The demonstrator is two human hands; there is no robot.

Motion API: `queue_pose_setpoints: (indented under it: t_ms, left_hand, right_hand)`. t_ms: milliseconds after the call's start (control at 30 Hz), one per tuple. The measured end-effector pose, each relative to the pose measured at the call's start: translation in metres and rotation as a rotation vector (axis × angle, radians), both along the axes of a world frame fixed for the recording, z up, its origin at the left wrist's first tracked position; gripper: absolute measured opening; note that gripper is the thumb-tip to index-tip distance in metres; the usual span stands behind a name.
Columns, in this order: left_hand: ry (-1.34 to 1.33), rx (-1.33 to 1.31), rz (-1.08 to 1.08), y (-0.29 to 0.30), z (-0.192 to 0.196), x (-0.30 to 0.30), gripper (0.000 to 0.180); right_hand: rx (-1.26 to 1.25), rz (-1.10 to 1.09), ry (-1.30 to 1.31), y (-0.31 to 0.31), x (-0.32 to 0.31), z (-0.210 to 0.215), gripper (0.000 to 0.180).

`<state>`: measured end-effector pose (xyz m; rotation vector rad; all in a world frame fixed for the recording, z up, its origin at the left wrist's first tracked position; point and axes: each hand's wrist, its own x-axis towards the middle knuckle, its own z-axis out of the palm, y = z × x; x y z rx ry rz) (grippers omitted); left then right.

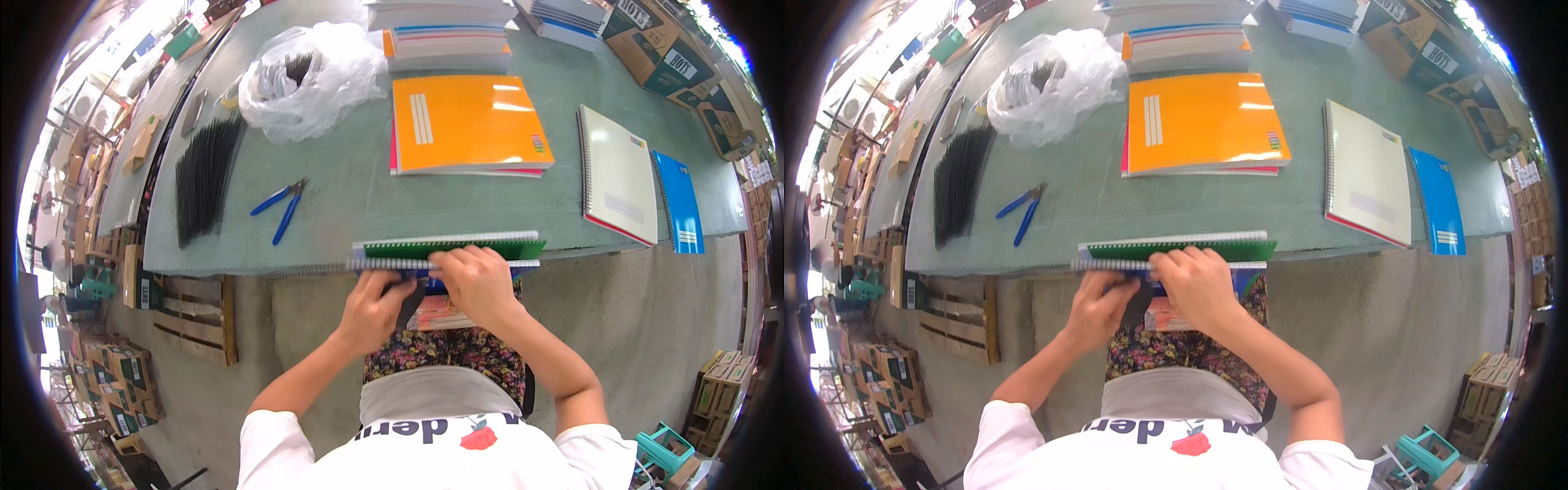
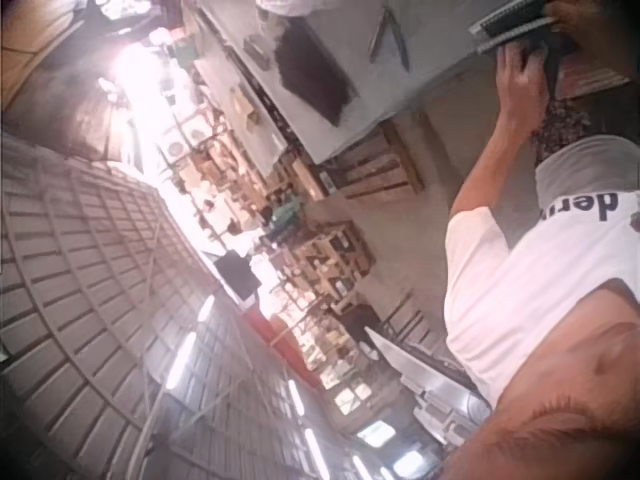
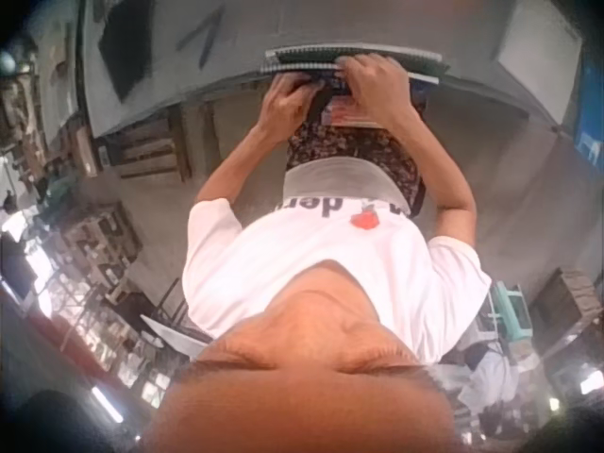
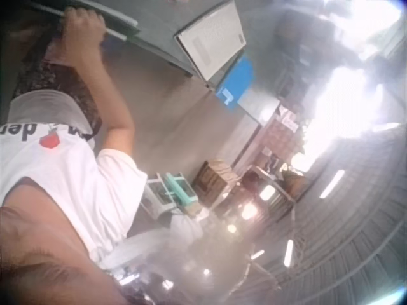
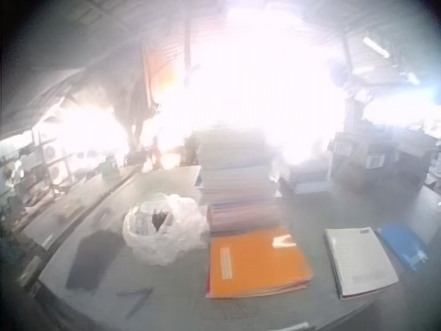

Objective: The person assembles notebooks by threading plastic spirals through the perforated edges of various colored notebook covers and paper stacks, then uses a blue tool to cut the excess spiral.

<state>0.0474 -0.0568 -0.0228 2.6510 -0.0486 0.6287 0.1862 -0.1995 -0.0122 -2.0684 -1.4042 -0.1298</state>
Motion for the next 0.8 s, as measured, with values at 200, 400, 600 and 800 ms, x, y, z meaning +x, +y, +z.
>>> queue_pose_setpoints:
  t_ms: [200,400,600,800]
  left_hand:
    - [-0.178,0.012,0.13,-0.001,0.017,0.018,0.028]
    - [-0.382,-0.108,0.354,-0.01,0.041,0.024,0.033]
    - [-0.333,-0.047,0.344,-0.009,0.064,0.029,0.03]
    - [-0.103,-0.112,0.095,-0.018,0.033,0.027,0.035]
  right_hand:
    - [-0.186,-0.057,0.395,-0.062,0.039,0.03,0.015]
    - [0.297,-0.002,1.356,-0.091,0.048,-0.018,0.025]
    - [0.378,-0.058,1.35,-0.08,0.041,-0.033,0.026]
    - [0.401,-0.042,1.338,-0.084,0.037,-0.038,0.024]
